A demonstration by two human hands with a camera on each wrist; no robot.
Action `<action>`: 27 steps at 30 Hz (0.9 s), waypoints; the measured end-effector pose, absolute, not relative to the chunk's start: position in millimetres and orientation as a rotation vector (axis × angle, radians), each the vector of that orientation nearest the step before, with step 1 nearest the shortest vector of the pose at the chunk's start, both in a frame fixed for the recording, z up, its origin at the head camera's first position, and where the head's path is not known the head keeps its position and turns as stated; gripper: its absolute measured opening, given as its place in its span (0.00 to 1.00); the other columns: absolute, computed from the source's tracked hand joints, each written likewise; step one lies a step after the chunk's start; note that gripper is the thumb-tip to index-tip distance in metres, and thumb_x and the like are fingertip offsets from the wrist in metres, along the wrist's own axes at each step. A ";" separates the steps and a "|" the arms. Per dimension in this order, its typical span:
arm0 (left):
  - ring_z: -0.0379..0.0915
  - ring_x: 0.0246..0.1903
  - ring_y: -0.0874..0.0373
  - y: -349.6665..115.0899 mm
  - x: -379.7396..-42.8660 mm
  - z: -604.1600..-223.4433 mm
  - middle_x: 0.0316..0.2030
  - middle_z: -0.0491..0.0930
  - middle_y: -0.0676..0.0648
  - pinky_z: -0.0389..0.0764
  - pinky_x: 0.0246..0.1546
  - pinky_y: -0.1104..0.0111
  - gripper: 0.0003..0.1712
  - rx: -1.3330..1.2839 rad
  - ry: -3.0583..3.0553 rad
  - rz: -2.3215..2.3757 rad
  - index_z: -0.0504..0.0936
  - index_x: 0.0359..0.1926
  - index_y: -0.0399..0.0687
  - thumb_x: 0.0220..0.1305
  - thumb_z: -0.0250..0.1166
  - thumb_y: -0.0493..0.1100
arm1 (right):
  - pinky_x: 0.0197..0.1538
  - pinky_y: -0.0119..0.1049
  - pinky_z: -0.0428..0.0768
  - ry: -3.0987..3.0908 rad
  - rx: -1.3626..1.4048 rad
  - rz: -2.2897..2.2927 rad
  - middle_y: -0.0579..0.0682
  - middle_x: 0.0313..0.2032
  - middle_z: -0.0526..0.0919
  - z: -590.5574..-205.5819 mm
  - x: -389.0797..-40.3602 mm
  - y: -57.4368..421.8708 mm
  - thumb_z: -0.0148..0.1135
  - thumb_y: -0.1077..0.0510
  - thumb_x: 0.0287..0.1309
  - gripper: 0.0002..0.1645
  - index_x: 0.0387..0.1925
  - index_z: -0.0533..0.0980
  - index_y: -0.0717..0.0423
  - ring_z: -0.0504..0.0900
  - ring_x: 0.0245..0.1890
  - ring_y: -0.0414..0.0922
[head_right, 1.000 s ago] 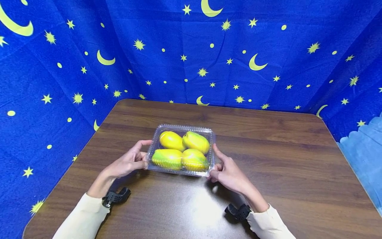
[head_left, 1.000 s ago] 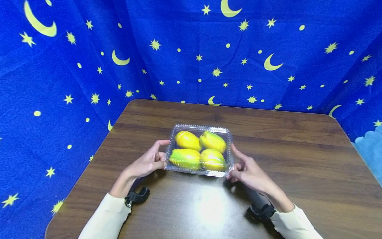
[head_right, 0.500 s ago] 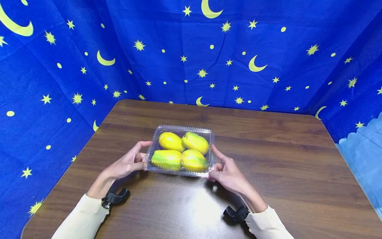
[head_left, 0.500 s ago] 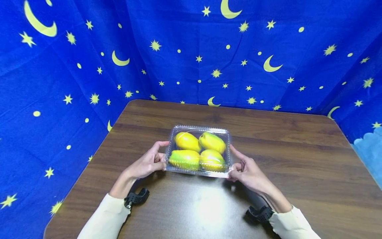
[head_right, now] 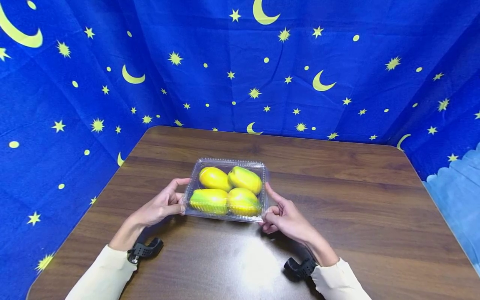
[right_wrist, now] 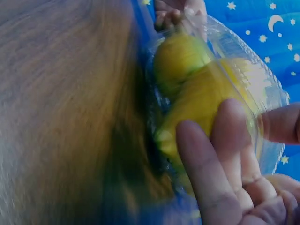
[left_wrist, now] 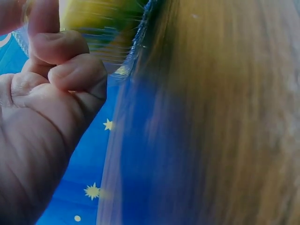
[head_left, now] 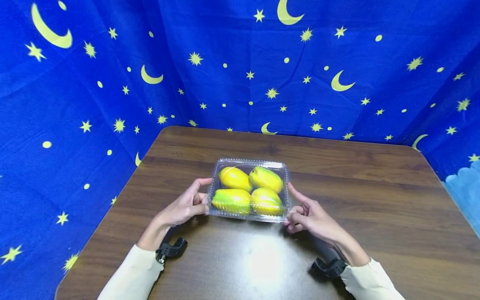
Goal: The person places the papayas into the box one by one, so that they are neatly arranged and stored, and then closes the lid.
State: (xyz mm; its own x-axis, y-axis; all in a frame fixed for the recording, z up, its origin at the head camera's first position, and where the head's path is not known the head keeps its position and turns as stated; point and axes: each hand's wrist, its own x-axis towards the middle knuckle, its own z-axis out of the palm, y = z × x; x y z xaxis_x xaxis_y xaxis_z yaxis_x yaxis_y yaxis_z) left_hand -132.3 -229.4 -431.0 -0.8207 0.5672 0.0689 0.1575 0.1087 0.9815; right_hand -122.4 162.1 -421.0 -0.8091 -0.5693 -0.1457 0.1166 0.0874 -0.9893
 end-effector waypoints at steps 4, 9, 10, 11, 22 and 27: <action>0.67 0.21 0.52 -229.9 -131.2 -430.9 0.22 0.71 0.48 0.71 0.22 0.67 0.44 0.708 2.058 1.774 0.45 0.74 0.34 0.60 0.55 0.26 | 0.44 0.49 0.86 1.823 -0.458 -1.792 0.57 0.32 0.86 -419.1 -121.6 161.8 0.56 0.69 0.65 0.56 0.80 0.34 0.50 0.88 0.34 0.47; 0.67 0.20 0.53 -231.5 -131.4 -431.1 0.23 0.73 0.50 0.70 0.20 0.66 0.44 0.732 2.058 1.778 0.46 0.73 0.33 0.59 0.55 0.26 | 0.39 0.42 0.87 1.835 -0.423 -1.832 0.52 0.28 0.87 -419.2 -120.0 156.5 0.56 0.74 0.59 0.57 0.80 0.35 0.55 0.87 0.29 0.43; 0.68 0.20 0.53 -231.9 -131.2 -430.4 0.23 0.74 0.50 0.70 0.21 0.66 0.43 0.734 2.061 1.776 0.46 0.73 0.33 0.59 0.55 0.26 | 0.39 0.42 0.87 1.835 -0.414 -1.836 0.51 0.28 0.87 -418.9 -119.9 155.7 0.56 0.74 0.58 0.57 0.80 0.36 0.55 0.87 0.28 0.43; 0.68 0.20 0.53 -232.1 -131.4 -430.0 0.23 0.74 0.51 0.71 0.21 0.66 0.43 0.738 2.065 1.776 0.46 0.73 0.33 0.59 0.55 0.26 | 0.39 0.42 0.87 1.838 -0.407 -1.837 0.52 0.28 0.87 -418.5 -119.8 155.2 0.56 0.74 0.58 0.57 0.80 0.36 0.55 0.87 0.28 0.43; 0.69 0.21 0.49 -233.9 -132.2 -429.6 0.21 0.72 0.45 0.74 0.26 0.66 0.43 0.751 2.087 1.751 0.46 0.74 0.34 0.61 0.56 0.27 | 0.43 0.56 0.84 1.856 -0.370 -1.733 0.72 0.39 0.85 -413.0 -117.7 159.4 0.57 0.68 0.65 0.57 0.81 0.35 0.43 0.88 0.35 0.53; 0.69 0.20 0.48 -234.5 -132.2 -430.1 0.20 0.68 0.52 0.78 0.28 0.66 0.45 0.747 2.095 1.740 0.46 0.74 0.36 0.59 0.58 0.26 | 0.42 0.55 0.85 1.934 -0.403 -1.642 0.72 0.42 0.85 -411.4 -117.1 163.4 0.57 0.64 0.68 0.55 0.81 0.35 0.40 0.87 0.39 0.58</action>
